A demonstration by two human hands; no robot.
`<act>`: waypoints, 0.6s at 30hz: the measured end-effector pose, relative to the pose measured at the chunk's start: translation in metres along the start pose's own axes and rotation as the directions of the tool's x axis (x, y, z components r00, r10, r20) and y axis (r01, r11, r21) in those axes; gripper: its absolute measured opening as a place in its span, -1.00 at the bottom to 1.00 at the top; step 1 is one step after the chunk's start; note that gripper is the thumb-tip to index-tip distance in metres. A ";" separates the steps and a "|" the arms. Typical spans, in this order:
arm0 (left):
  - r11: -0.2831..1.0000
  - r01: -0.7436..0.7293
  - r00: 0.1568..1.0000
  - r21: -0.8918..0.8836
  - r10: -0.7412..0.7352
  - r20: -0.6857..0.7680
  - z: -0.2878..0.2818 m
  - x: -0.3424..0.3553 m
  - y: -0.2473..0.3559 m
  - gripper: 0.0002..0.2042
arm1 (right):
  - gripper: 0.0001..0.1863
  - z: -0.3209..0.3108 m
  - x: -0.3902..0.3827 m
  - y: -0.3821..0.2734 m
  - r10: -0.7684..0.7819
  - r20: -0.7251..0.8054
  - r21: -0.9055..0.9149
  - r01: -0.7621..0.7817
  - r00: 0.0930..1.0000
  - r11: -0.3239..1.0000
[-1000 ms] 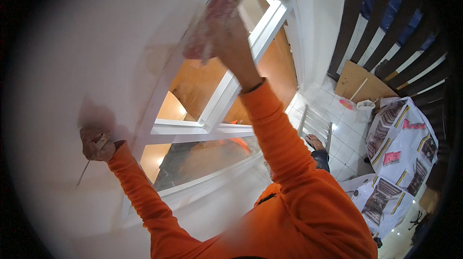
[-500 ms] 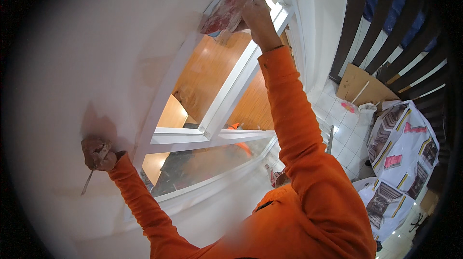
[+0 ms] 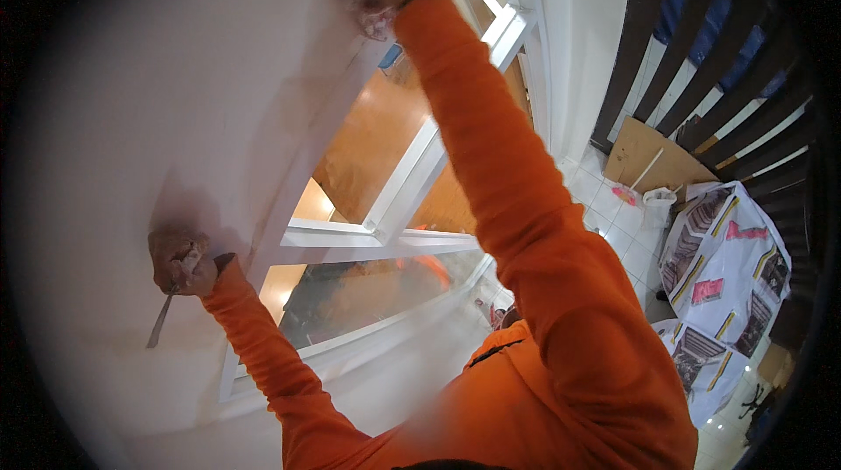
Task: The person stands on a ladder and applies plaster to a ceiling area using a hawk and a trowel. They repeatedly scoop plaster from a bucket, transfer it to the hawk, and smooth it onto the ceiling surface.
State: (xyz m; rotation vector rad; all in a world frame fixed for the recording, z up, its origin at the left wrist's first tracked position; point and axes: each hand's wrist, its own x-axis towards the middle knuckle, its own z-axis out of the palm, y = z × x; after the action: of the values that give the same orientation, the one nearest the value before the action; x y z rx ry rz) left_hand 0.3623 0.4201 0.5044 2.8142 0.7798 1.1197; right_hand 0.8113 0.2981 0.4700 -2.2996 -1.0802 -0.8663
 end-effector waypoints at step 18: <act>0.989 0.103 0.988 0.109 -0.114 0.101 0.010 0.035 -0.034 -0.65 | -0.73 0.013 -0.162 0.068 0.433 0.343 0.881 -0.124 0.834 -0.457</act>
State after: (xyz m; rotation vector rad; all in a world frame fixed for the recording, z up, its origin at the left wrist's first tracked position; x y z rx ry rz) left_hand 0.3755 0.4674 0.5133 2.8462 0.9951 0.9313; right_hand 0.7900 0.1829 0.3382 -0.6603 -0.4252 0.2847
